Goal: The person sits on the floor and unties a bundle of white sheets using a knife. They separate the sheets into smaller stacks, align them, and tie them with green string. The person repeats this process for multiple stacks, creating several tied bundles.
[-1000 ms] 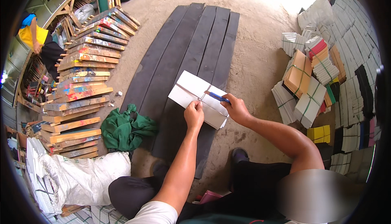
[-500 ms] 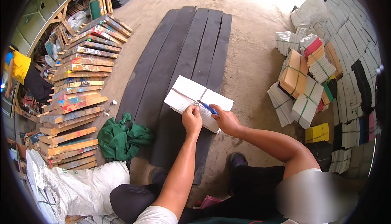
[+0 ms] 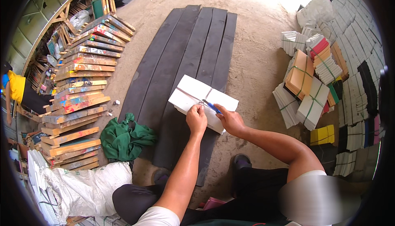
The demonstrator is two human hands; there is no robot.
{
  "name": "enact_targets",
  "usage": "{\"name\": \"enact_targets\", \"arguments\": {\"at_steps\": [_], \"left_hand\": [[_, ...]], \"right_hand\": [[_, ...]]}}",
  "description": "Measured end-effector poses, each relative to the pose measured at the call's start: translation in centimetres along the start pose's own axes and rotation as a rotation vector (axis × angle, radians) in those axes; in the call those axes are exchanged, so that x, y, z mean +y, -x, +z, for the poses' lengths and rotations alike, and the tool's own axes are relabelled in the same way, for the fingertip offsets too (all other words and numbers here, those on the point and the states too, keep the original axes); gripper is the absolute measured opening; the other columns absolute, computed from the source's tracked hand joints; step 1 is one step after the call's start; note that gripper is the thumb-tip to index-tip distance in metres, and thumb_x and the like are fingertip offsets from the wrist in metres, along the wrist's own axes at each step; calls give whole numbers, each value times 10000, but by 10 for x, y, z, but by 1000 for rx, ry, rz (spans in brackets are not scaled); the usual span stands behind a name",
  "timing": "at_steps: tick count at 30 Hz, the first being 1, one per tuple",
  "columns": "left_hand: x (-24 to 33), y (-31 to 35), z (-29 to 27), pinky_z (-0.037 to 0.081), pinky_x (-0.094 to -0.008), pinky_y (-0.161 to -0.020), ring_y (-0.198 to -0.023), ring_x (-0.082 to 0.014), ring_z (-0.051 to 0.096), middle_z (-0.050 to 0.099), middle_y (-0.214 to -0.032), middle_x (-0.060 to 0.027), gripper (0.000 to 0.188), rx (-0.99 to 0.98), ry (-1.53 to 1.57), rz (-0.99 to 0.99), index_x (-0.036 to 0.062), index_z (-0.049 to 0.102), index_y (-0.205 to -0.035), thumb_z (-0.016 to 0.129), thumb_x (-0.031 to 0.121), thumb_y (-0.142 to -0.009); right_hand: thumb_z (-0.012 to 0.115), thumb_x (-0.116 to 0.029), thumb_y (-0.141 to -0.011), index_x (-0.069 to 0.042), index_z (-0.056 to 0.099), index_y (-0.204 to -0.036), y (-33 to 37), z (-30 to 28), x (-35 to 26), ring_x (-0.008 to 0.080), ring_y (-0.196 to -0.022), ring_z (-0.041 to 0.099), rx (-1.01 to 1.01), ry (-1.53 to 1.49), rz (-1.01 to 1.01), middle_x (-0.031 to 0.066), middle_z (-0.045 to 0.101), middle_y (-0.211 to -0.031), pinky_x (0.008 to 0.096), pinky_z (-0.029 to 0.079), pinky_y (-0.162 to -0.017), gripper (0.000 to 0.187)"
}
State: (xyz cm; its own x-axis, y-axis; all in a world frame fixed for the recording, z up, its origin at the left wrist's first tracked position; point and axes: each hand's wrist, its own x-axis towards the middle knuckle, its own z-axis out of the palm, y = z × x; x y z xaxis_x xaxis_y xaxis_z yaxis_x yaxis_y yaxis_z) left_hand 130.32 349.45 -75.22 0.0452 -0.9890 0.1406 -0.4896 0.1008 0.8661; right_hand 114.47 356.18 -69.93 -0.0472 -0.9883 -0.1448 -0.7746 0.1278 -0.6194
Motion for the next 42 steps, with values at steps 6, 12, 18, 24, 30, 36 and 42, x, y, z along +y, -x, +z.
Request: {"name": "enact_targets", "arguments": {"at_steps": [6,12,18,24,30,36,42], "left_hand": [[3,0,1,544,-446,-737,-804,-346,711,732,-867,-162,163,-5,-7,0,-3,710,-933,678,151,-975],[2,6,3,533,-370,-717,-767,-213,671,715,-849,-100,194,-30,224,-21,-11,702,-983,649,172,-1015],[-41,21,9,431,-267,-596,-700,-86,480,526,-814,10,125,292,895,-371,50,604,-1100,566,162,-1058],[-191,48,-28,539,-392,-880,-946,-255,666,687,-1001,-127,284,525,445,-870,4,634,-1231,619,200,-1026],[-141,30,-82,461,-535,-1130,-1329,-395,552,595,-1406,-215,559,427,-77,-1073,78,604,-1413,709,384,-958],[-58,-60,-64,425,-494,-1138,-1401,-390,506,558,-1505,-169,475,-27,-147,361,94,647,-1359,747,232,-915],[-6,-69,-56,377,-458,-1143,-1321,-284,528,601,-1368,-101,510,-476,-555,704,169,657,-1348,786,379,-902]], "right_hand": [[567,-285,-1072,-171,515,-1513,2,0,-4,446,-998,722,-11,-17,25,245,745,-1066,538,560,-895,458],[584,-251,-1068,-147,520,-1501,-3,7,-4,451,-956,726,33,-89,30,275,733,-1022,517,558,-847,450],[585,-235,-1077,-86,525,-1420,14,7,5,406,-896,719,175,-237,-78,236,711,-974,489,545,-788,378],[581,-404,-1066,-64,534,-1256,43,31,-14,449,-940,700,-86,-265,-91,246,702,-988,529,532,-813,392],[556,-447,-1051,-50,611,-1166,59,97,13,442,-1062,683,-342,-4,146,236,722,-1016,563,531,-865,417],[589,-352,-1019,-57,658,-1184,54,201,60,448,-1138,658,-330,165,167,212,716,-1191,545,543,-966,345],[719,-282,-927,-106,654,-973,51,146,-16,293,-1003,645,130,139,-478,102,657,-878,473,530,-758,194]]}}
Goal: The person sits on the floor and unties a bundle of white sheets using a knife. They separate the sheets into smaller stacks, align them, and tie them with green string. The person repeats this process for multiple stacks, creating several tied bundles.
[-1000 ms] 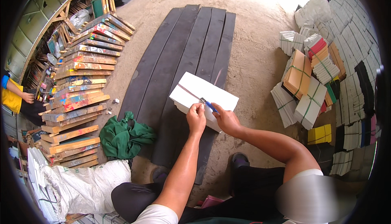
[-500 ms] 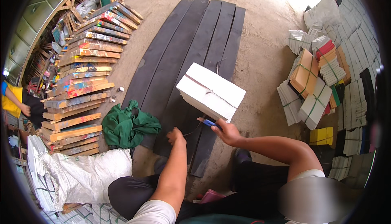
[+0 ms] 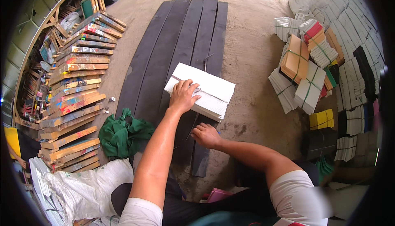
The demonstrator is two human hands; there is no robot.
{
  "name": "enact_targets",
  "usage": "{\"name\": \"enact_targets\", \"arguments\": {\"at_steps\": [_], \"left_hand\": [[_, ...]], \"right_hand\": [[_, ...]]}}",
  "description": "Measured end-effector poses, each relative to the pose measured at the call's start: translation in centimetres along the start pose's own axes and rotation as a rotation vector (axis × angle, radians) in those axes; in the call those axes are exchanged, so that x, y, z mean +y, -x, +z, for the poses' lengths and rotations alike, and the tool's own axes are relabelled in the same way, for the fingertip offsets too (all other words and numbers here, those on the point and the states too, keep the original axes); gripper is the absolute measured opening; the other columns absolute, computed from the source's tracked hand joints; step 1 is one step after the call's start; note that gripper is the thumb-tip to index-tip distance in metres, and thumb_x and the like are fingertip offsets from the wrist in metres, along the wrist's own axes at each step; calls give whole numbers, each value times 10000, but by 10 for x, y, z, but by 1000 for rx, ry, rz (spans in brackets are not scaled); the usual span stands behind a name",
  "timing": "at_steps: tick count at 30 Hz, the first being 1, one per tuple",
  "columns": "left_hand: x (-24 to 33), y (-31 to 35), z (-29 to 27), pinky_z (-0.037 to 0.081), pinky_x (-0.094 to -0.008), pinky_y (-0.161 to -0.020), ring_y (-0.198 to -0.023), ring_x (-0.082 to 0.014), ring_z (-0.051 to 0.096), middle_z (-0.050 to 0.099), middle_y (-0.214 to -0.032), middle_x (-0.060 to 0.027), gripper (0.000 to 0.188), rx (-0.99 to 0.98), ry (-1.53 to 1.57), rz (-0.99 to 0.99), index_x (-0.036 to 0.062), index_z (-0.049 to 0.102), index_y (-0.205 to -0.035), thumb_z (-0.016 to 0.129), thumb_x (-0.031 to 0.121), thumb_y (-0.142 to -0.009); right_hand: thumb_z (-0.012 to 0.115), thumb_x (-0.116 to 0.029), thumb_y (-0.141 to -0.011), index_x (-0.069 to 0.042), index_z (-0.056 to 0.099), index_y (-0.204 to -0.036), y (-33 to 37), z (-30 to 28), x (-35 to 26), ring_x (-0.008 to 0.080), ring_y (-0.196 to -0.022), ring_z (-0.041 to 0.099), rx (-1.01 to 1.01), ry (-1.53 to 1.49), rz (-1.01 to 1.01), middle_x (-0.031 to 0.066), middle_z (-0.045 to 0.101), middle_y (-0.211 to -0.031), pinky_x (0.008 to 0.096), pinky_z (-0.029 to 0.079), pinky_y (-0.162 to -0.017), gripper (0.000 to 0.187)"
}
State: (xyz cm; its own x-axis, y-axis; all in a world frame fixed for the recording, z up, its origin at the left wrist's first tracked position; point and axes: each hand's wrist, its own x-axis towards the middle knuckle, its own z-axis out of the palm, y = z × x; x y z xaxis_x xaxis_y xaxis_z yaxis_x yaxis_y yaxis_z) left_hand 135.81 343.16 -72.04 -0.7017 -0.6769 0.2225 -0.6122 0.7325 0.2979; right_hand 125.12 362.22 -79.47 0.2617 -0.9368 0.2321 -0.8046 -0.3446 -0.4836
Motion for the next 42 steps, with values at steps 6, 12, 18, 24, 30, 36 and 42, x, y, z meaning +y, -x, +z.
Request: {"name": "enact_targets", "arguments": {"at_steps": [6,12,18,24,30,36,42], "left_hand": [[-7,-25,-11,400,-428,-973,-1044,-273,576,680,-975,-56,315,-92,-71,103,138,723,-928,747,452,-921],[-10,-62,-24,498,-481,-832,-914,-332,668,706,-872,-135,433,-182,195,16,58,695,-804,658,444,-999],[-8,-62,-62,520,-457,-717,-780,-365,682,705,-792,-155,542,-162,249,-46,39,665,-804,775,565,-872],[-64,-28,-53,490,-446,-694,-724,-336,630,676,-767,-171,458,-204,255,-225,15,674,-821,757,453,-924],[-80,-28,-67,340,-345,-535,-637,-80,356,422,-608,-54,448,182,629,-244,9,507,-732,684,282,-1040],[-64,-33,-162,273,-319,-500,-570,-63,343,394,-558,24,443,305,535,-120,18,511,-639,787,207,-931],[-60,-13,-199,312,-316,-486,-536,-73,404,475,-531,-9,366,313,356,-123,13,572,-634,808,164,-870]], "right_hand": [[814,-302,-843,-93,670,-1091,-80,-108,32,317,-1010,625,343,197,354,97,648,-1023,459,521,-823,355],[725,-350,-963,-25,703,-1017,-92,-134,87,348,-852,693,-152,-72,466,180,718,-1039,467,562,-765,331],[636,-375,-1059,17,681,-1077,-112,-196,80,149,-783,628,-41,-647,716,72,622,-858,336,584,-651,396],[723,-332,-1011,45,735,-984,-115,-218,72,185,-766,641,-128,-361,542,119,695,-806,398,517,-710,377],[663,-431,-1025,38,727,-1055,-115,-216,63,215,-779,685,-331,-428,577,113,704,-856,372,570,-743,474],[600,-431,-1059,-56,732,-960,-67,-178,116,137,-681,549,-332,-702,512,30,643,-795,340,485,-640,410],[636,-412,-1047,-44,747,-1005,-90,-245,87,152,-820,608,-413,-465,589,50,697,-890,345,522,-717,387]]}}
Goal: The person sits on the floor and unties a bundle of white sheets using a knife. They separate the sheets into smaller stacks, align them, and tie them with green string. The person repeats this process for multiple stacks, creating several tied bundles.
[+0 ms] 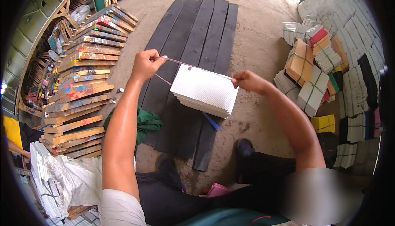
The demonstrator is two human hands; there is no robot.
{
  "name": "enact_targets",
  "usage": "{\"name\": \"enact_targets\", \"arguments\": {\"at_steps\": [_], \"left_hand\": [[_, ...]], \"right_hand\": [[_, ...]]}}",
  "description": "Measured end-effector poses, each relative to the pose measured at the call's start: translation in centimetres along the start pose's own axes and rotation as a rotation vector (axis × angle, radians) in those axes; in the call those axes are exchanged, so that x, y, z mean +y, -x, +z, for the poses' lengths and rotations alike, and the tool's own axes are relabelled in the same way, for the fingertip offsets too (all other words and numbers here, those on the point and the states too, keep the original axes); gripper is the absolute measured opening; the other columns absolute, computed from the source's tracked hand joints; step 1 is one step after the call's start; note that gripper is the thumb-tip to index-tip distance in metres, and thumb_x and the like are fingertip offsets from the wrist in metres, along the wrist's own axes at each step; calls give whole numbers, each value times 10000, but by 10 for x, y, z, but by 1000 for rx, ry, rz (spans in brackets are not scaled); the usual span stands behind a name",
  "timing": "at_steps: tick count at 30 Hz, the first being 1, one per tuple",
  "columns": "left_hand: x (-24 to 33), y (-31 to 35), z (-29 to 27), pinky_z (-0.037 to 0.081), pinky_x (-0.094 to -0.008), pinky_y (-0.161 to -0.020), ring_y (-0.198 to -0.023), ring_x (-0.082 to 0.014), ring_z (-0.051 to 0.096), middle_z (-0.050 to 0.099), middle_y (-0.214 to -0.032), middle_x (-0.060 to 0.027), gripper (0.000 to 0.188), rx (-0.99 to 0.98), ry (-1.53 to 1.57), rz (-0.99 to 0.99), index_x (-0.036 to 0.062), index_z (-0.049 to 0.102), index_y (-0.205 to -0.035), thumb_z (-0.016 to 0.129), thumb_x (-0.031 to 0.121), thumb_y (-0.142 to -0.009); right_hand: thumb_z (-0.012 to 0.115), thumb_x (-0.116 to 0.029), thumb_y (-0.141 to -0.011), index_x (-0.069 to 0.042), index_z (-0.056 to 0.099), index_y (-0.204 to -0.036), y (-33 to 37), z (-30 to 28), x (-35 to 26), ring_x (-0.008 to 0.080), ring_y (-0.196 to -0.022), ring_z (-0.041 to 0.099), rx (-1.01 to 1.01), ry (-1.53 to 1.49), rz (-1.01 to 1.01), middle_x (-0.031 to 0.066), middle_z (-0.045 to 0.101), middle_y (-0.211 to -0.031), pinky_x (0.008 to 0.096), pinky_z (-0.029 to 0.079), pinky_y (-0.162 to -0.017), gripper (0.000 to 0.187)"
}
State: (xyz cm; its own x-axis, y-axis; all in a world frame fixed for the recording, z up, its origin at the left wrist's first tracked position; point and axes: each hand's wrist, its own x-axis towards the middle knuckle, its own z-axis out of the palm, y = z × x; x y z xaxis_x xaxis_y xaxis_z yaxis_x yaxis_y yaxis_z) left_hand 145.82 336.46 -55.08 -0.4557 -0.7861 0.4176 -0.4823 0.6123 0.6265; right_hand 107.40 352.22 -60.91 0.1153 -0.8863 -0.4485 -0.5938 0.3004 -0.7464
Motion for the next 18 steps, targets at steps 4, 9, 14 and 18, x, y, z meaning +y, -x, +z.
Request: {"name": "enact_targets", "arguments": {"at_steps": [4,9,14,18], "left_hand": [[-6,9,5,303,-305,-509,-564,-75,417,482,-550,10,370,-12,-28,-16,23,611,-651,835,232,-857],[-33,33,22,367,-367,-517,-535,-136,474,510,-540,-45,575,-235,-79,-56,18,609,-654,801,509,-884],[-14,33,-5,294,-323,-523,-577,-91,359,417,-577,43,563,-77,111,-25,46,532,-619,745,407,-996],[24,-2,-55,226,-279,-532,-592,-49,284,385,-652,91,491,220,366,114,110,495,-654,703,326,-1043]], "right_hand": [[585,-345,-1095,-66,719,-999,39,-43,-44,72,-712,508,184,-43,-21,-26,597,-764,288,455,-629,324],[655,-348,-1055,0,728,-983,72,-97,-61,139,-761,600,469,90,-251,40,675,-800,355,502,-712,363],[719,-314,-998,-38,769,-1005,127,-103,-127,184,-738,655,667,503,-222,90,733,-833,381,538,-725,280],[720,-297,-1000,-86,775,-1023,168,-118,-157,149,-689,587,1118,598,-415,63,676,-770,364,493,-662,219]]}}
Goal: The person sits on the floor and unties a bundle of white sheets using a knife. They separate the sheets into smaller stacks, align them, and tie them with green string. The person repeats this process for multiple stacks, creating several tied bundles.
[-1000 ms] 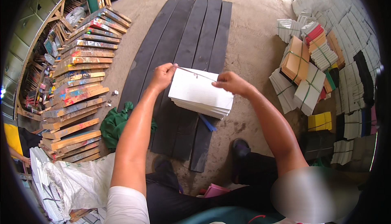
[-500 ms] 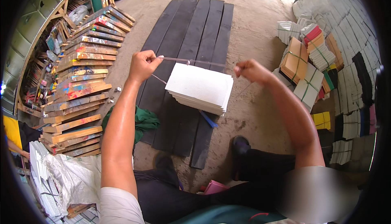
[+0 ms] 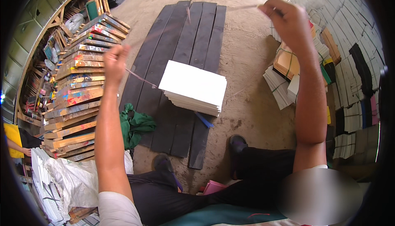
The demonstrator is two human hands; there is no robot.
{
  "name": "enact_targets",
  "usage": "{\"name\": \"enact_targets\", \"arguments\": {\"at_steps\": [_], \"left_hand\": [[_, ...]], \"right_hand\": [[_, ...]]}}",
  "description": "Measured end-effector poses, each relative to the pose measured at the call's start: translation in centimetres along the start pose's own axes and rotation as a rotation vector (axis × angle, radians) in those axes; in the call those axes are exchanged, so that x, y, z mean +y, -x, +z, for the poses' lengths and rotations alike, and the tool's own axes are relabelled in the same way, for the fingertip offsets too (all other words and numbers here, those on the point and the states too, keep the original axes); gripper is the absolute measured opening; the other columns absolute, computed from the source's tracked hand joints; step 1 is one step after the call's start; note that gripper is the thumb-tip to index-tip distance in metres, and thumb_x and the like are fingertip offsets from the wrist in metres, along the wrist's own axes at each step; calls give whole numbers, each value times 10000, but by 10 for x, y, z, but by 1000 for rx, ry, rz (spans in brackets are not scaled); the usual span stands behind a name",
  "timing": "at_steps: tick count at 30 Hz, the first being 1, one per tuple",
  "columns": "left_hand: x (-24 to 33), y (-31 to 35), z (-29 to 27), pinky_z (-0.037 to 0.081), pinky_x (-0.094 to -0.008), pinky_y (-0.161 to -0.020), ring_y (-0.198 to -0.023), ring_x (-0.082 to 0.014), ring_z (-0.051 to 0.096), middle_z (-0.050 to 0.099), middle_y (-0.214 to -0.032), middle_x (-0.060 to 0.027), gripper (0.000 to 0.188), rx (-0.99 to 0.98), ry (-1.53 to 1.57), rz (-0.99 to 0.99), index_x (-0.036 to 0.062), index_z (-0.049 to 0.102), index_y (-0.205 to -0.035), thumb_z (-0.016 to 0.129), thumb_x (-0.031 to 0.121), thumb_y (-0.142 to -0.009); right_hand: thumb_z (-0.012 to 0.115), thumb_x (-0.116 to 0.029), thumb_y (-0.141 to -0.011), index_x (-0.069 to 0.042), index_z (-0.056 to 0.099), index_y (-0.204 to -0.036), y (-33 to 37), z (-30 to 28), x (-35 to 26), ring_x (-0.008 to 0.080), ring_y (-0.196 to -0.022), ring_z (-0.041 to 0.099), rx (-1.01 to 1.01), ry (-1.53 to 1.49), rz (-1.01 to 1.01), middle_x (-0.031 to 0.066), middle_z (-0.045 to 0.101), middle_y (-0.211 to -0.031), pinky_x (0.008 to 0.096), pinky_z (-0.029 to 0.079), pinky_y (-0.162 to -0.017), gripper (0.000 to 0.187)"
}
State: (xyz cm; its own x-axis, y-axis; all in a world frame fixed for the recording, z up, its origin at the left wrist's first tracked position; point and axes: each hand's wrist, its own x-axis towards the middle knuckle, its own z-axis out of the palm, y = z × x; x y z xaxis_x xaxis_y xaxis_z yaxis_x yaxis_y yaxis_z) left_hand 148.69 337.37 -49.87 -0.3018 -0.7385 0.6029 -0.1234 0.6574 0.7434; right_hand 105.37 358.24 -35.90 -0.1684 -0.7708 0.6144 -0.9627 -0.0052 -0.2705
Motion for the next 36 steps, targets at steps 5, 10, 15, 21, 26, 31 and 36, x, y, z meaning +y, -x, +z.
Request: {"name": "enact_targets", "arguments": {"at_steps": [5,10,15,21,26,31,36], "left_hand": [[81,-27,-25,189,-253,-534,-567,-18,288,398,-653,105,422,79,-28,175,108,562,-708,709,324,-1040],[41,-3,-70,194,-241,-514,-537,-12,305,409,-596,105,401,-157,-33,-285,85,641,-751,704,364,-1032],[-2,36,-120,208,-253,-462,-476,-32,322,426,-556,92,392,-338,-141,-677,82,700,-785,732,414,-991],[-47,131,-131,414,-290,-643,-673,-80,524,641,-705,36,427,-724,-339,-845,75,801,-825,763,486,-934],[-77,214,-137,482,-280,-758,-786,-84,618,745,-816,4,345,-748,-239,-978,55,827,-912,799,398,-932],[-68,209,-133,500,-296,-792,-812,-82,636,756,-823,-12,285,-770,-301,-1076,33,827,-930,811,318,-927],[-76,219,-131,516,-312,-779,-822,-90,658,765,-826,-28,252,-725,-192,-992,45,832,-937,813,295,-915]], "right_hand": [[736,-314,-1005,-57,775,-1032,-2,-15,23,64,-592,455,351,13,-111,30,554,-639,300,412,-553,262],[726,-371,-986,-75,773,-1039,1,9,98,191,-645,571,217,195,129,90,658,-731,370,485,-644,304],[739,-331,-931,-68,797,-927,29,50,197,292,-744,711,-341,-52,238,144,753,-825,430,541,-701,269],[794,-287,-846,-65,817,-805,124,130,211,291,-770,737,-994,62,134,126,767,-790,431,558,-731,228],[780,-310,-864,-83,821,-880,186,167,195,338,-865,748,-1195,320,159,152,775,-885,471,577,-792,232],[780,-347,-871,-81,815,-976,217,166,213,387,-961,740,-1152,413,225,175,771,-999,495,589,-825,288],[792,-382,-859,-75,814,-975,233,167,216,385,-982,739,-1122,357,305,184,769,-1018,499,586,-830,328]]}}
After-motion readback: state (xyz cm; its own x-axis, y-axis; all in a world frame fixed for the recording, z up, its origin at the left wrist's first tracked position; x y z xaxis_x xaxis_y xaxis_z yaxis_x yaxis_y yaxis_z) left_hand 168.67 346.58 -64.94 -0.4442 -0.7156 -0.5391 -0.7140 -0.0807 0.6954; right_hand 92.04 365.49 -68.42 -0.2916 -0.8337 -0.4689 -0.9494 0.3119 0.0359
